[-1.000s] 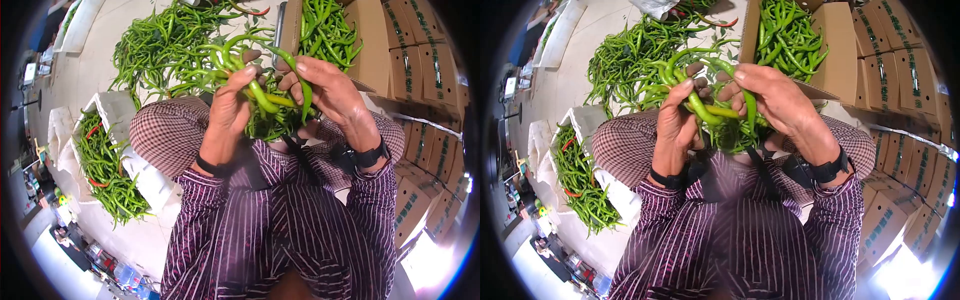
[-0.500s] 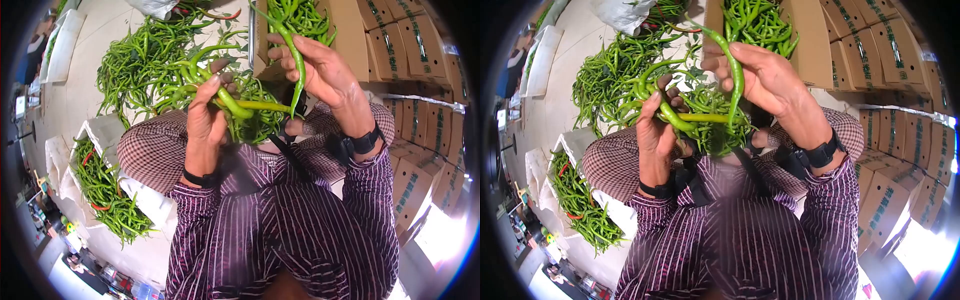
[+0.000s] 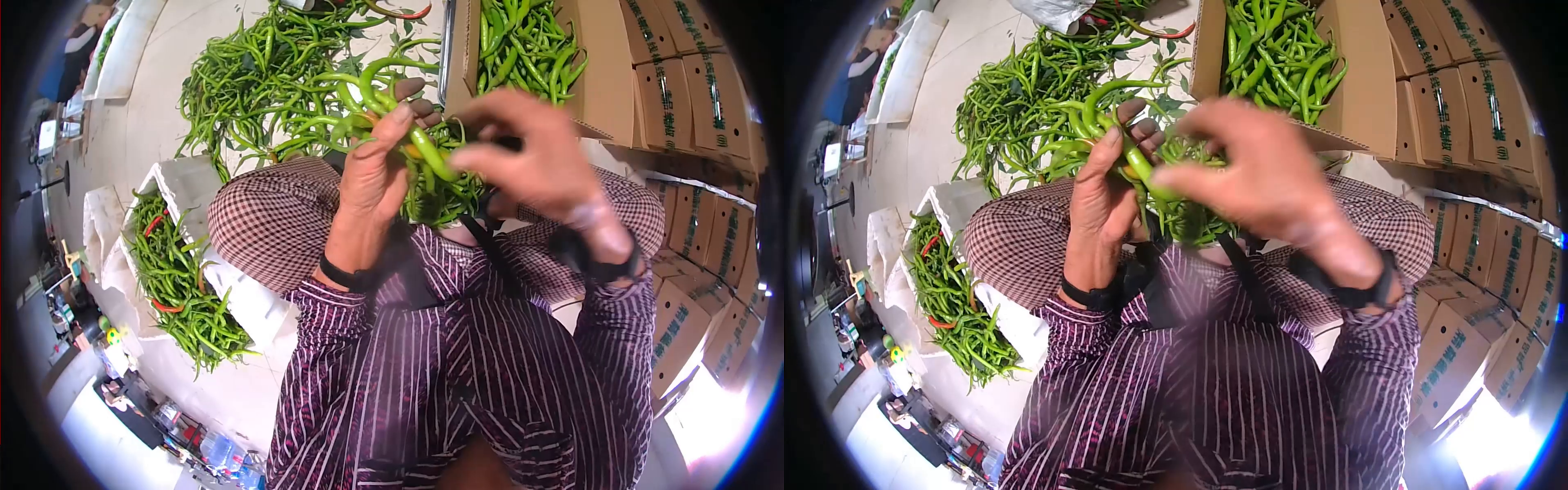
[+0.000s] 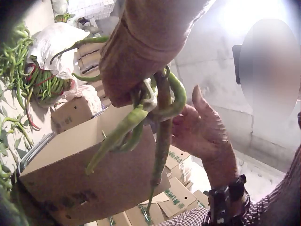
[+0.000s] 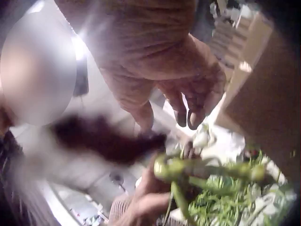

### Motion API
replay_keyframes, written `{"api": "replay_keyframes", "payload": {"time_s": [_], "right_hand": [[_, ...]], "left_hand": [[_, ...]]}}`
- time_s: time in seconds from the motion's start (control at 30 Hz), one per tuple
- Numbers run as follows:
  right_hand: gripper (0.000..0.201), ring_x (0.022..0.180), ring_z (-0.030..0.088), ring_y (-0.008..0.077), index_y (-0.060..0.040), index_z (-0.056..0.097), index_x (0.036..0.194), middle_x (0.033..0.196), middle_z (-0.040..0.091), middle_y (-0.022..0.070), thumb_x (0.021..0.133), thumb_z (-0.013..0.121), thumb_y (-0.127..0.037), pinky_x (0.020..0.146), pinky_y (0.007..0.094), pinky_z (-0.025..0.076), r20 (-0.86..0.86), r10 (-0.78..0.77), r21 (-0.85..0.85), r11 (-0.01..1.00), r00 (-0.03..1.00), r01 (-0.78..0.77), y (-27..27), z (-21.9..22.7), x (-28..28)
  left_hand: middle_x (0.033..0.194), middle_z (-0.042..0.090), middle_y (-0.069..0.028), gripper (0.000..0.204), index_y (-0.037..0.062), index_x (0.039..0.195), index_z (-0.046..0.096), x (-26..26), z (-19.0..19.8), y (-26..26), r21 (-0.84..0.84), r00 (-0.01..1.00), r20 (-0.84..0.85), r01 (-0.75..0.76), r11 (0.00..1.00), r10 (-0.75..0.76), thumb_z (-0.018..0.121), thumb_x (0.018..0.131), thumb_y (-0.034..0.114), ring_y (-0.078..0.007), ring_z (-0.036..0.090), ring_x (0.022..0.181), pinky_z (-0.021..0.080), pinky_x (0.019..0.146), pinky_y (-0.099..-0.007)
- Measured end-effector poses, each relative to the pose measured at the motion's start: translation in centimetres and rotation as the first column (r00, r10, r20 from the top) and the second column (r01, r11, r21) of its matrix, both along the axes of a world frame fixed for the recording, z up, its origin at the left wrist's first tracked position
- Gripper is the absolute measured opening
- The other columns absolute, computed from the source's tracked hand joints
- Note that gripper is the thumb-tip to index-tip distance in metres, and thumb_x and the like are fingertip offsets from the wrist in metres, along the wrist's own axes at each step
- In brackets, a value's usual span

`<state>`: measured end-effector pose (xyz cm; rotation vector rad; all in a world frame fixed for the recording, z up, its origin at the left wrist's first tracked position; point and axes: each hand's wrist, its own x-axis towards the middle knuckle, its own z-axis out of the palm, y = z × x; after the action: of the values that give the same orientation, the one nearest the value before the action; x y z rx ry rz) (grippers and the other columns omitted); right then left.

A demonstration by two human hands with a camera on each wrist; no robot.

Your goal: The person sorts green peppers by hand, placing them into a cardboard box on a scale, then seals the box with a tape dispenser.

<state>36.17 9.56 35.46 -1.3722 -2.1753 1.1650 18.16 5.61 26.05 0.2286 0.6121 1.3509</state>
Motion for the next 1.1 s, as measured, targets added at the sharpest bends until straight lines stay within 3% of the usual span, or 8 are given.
{"api": "replay_keyframes", "payload": {"time_s": [0.1,0.3,0.47,0.57,0.67,0.73,0.83,1.1], "right_hand": [[0.041,0.082,0.064,0.0294,0.0004,0.064,0.098,0.094,0.065,0.0193,0.082,0.065,-0.038,0.076,0.0390,0.050,0.072,0.165,0.060,0.984,0.984,-0.169,-0.9,-2.8,-1.6],[0.031,0.080,0.053,0.0160,0.0014,0.053,0.104,0.085,0.056,0.0091,0.093,0.047,-0.027,0.071,0.0337,0.045,-0.283,-0.230,-0.539,0.841,0.931,0.043,0.4,-2.5,-0.1],[0.030,0.078,0.056,0.0193,0.0014,0.052,0.107,0.084,0.056,0.0112,0.092,0.047,-0.024,0.071,0.0360,0.047,-0.323,0.001,-0.325,0.939,0.946,-0.112,-0.1,-4.0,-0.4],[0.032,0.083,0.061,0.0334,0.0015,0.054,0.109,0.088,0.058,0.0214,0.088,0.049,-0.023,0.072,0.0423,0.048,-0.011,0.193,0.151,0.970,0.981,-0.189,-1.4,-2.9,-1.5],[0.035,0.079,0.061,0.0303,0.0015,0.055,0.111,0.086,0.059,0.0174,0.089,0.049,-0.026,0.071,0.0417,0.048,-0.181,0.071,-0.174,0.979,0.981,-0.103,-1.0,-1.4,-0.7],[0.035,0.079,0.059,0.0174,0.0012,0.057,0.111,0.091,0.062,0.0084,0.093,0.050,-0.027,0.073,0.0340,0.048,-0.336,-0.169,-0.462,0.887,0.926,-0.006,0.5,-1.6,0.9],[0.032,0.085,0.058,0.0160,0.0064,0.054,0.120,0.093,0.061,0.0092,0.096,0.048,-0.015,0.074,0.0298,0.049,-0.591,-0.582,-0.722,0.691,0.559,-0.043,1.2,-2.6,1.7],[0.034,0.094,0.059,0.0184,0.0041,0.053,0.124,0.101,0.062,0.0097,0.098,0.052,-0.017,0.082,0.0326,0.048,-0.687,-0.624,-0.721,0.648,0.372,-0.244,1.0,-4.7,2.3]], "left_hand": [[0.104,0.059,-0.0099,0.056,-0.0024,0.135,0.040,0.2,0.3,-0.2,-0.044,0.994,-0.100,-0.050,0.998,0.046,0.067,0.087,0.007,-0.0191,0.061,0.094,0.052,0.084,-0.0325],[0.106,0.059,-0.0109,0.058,0.0005,0.135,0.037,0.1,0.4,-0.2,-0.051,1.000,-0.002,0.008,0.999,-0.008,0.066,0.086,0.006,-0.0179,0.062,0.087,0.055,0.075,-0.0296],[0.099,0.062,-0.0068,0.042,0.0027,0.126,0.047,-0.2,0.5,-0.3,-0.073,0.997,-0.075,-0.018,0.997,0.013,0.065,0.088,0.011,-0.0119,0.062,0.078,0.053,0.064,-0.0221],[0.095,0.062,-0.0058,0.039,0.0034,0.122,0.051,-0.3,0.4,-0.6,-0.084,0.995,-0.094,0.024,0.996,-0.032,0.066,0.088,0.015,-0.0105,0.061,0.076,0.052,0.062,-0.0216],[0.092,0.062,-0.0068,0.046,0.0023,0.125,0.050,-0.4,0.3,-0.8,-0.037,1.000,-0.007,0.010,0.999,-0.010,0.069,0.086,0.018,-0.0101,0.058,0.071,0.049,0.058,-0.0216],[0.089,0.060,-0.0063,0.051,0.0013,0.128,0.047,-1.2,0.0,-0.7,0.193,0.997,0.055,0.042,0.980,-0.054,0.069,0.086,0.019,-0.0091,0.053,0.067,0.044,0.055,-0.0197],[0.085,0.055,-0.0043,0.051,0.0025,0.132,0.043,-1.7,0.3,0.1,0.012,0.996,-0.069,-0.064,0.998,0.064,0.064,0.087,0.013,-0.0091,0.050,0.065,0.039,0.053,-0.0191],[0.082,0.054,-0.0070,0.073,0.0002,0.145,0.020,-1.1,1.1,-0.1,0.003,0.950,-0.303,-0.077,0.997,0.074,0.063,0.087,0.010,-0.0090,0.046,0.059,0.038,0.050,-0.0218]]}}
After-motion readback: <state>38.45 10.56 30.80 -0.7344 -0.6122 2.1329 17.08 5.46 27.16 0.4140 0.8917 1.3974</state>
